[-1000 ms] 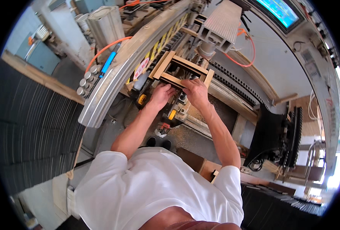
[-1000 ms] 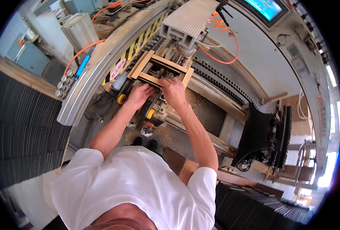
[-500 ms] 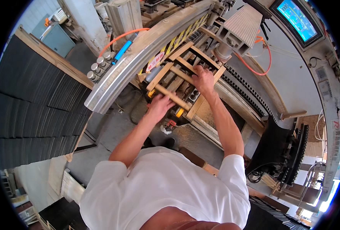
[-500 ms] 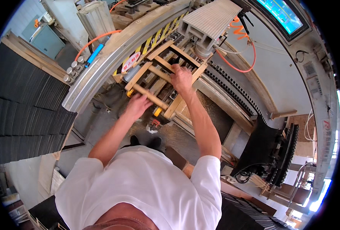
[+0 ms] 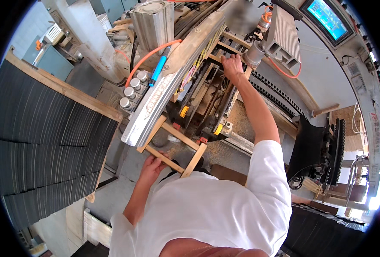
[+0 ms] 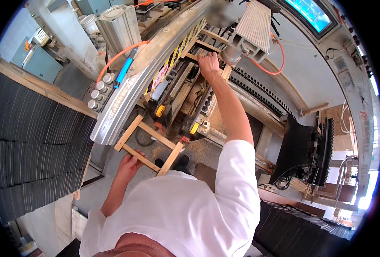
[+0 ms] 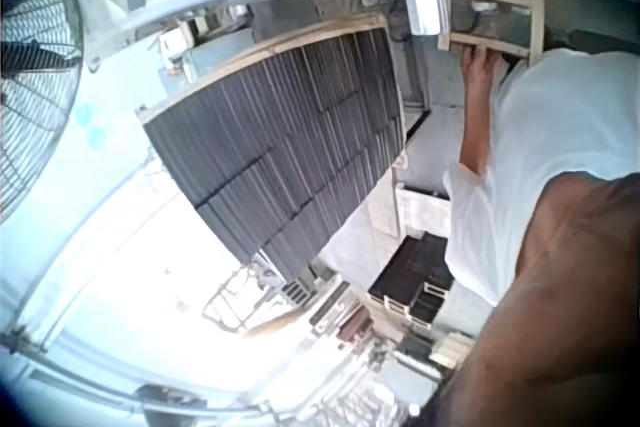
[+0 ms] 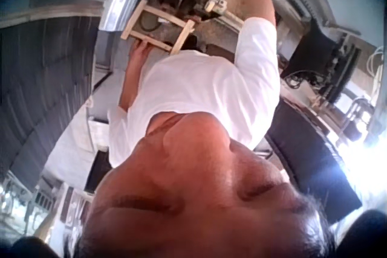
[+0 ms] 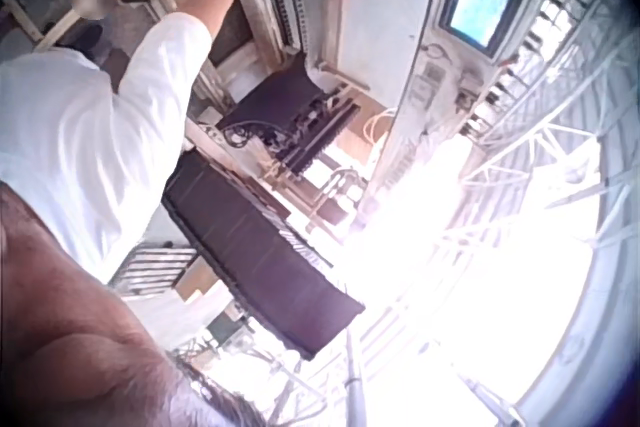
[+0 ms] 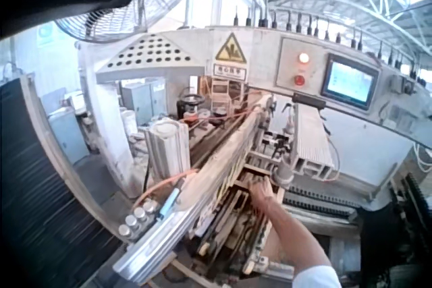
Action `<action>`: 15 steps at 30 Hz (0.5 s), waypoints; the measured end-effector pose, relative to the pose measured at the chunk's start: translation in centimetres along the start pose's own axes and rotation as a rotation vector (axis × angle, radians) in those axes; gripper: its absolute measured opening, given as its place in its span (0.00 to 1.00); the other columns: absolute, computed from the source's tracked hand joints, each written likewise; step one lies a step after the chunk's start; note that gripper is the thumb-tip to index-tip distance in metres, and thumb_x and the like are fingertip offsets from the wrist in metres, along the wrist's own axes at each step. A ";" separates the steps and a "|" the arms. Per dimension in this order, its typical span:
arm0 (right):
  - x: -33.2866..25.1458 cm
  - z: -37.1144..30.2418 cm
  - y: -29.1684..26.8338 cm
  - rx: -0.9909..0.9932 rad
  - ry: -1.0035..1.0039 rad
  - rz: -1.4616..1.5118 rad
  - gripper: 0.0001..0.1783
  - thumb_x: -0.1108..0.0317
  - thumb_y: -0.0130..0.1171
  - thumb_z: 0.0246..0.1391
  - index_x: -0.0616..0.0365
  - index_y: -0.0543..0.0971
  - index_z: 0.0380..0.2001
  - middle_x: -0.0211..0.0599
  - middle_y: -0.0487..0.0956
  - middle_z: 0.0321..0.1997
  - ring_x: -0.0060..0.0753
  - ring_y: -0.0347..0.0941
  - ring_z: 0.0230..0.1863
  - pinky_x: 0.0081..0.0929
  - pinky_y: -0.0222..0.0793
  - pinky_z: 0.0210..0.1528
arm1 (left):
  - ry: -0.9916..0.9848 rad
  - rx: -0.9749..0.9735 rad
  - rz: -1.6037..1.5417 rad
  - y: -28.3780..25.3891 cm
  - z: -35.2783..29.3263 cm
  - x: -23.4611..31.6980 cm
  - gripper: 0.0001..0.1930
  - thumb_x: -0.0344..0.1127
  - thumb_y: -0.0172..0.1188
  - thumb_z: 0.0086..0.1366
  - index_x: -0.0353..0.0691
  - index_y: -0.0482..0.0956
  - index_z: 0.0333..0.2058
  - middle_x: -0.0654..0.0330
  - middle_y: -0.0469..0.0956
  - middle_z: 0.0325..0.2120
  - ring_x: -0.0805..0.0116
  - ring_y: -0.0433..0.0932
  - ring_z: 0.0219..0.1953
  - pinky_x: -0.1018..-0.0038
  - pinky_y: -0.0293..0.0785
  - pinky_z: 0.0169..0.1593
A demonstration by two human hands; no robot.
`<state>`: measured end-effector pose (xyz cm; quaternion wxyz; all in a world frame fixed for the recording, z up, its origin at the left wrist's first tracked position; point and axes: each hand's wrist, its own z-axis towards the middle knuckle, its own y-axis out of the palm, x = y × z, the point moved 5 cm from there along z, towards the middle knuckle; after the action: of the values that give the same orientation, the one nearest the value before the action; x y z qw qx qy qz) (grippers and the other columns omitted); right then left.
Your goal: The person repeatedly picks up small wooden frames from a stack, places them into a machine jig, and removes them after processing. The frames are then stacked on a nearby surface. The task involves continuous handling of the frames and interaction with the machine.
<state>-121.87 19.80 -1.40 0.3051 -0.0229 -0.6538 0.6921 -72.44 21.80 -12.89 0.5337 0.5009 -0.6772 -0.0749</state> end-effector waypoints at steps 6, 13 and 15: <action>2.4 4.2 2.1 -0.124 0.056 -0.118 0.13 0.70 0.56 0.47 0.56 0.73 0.39 0.38 0.80 0.31 0.39 0.72 0.43 0.34 0.59 0.46 | 0.029 0.169 -0.020 -4.4 -1.1 0.3 0.15 0.36 0.52 0.66 0.37 0.68 0.48 0.58 0.74 0.45 0.64 0.74 0.48 0.68 0.71 0.53; 5.3 7.2 4.4 -0.060 0.038 0.048 0.13 0.73 0.55 0.45 0.53 0.73 0.38 0.40 0.80 0.29 0.43 0.76 0.38 0.40 0.62 0.46 | 0.090 0.282 -0.124 -4.8 -0.7 -1.5 0.15 0.37 0.53 0.66 0.36 0.69 0.48 0.57 0.73 0.45 0.64 0.74 0.48 0.66 0.71 0.52; 6.2 7.7 4.7 -0.069 -0.001 0.126 0.13 0.75 0.57 0.41 0.56 0.74 0.35 0.43 0.79 0.28 0.49 0.76 0.36 0.45 0.65 0.44 | 0.079 0.301 -0.134 -4.5 0.3 -2.2 0.15 0.37 0.53 0.66 0.36 0.69 0.48 0.57 0.73 0.46 0.64 0.73 0.48 0.66 0.71 0.52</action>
<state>-132.06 15.93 -2.38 0.2597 -0.0740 -0.6748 0.6868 -70.10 21.15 -17.31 0.4727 0.6218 -0.6243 0.0118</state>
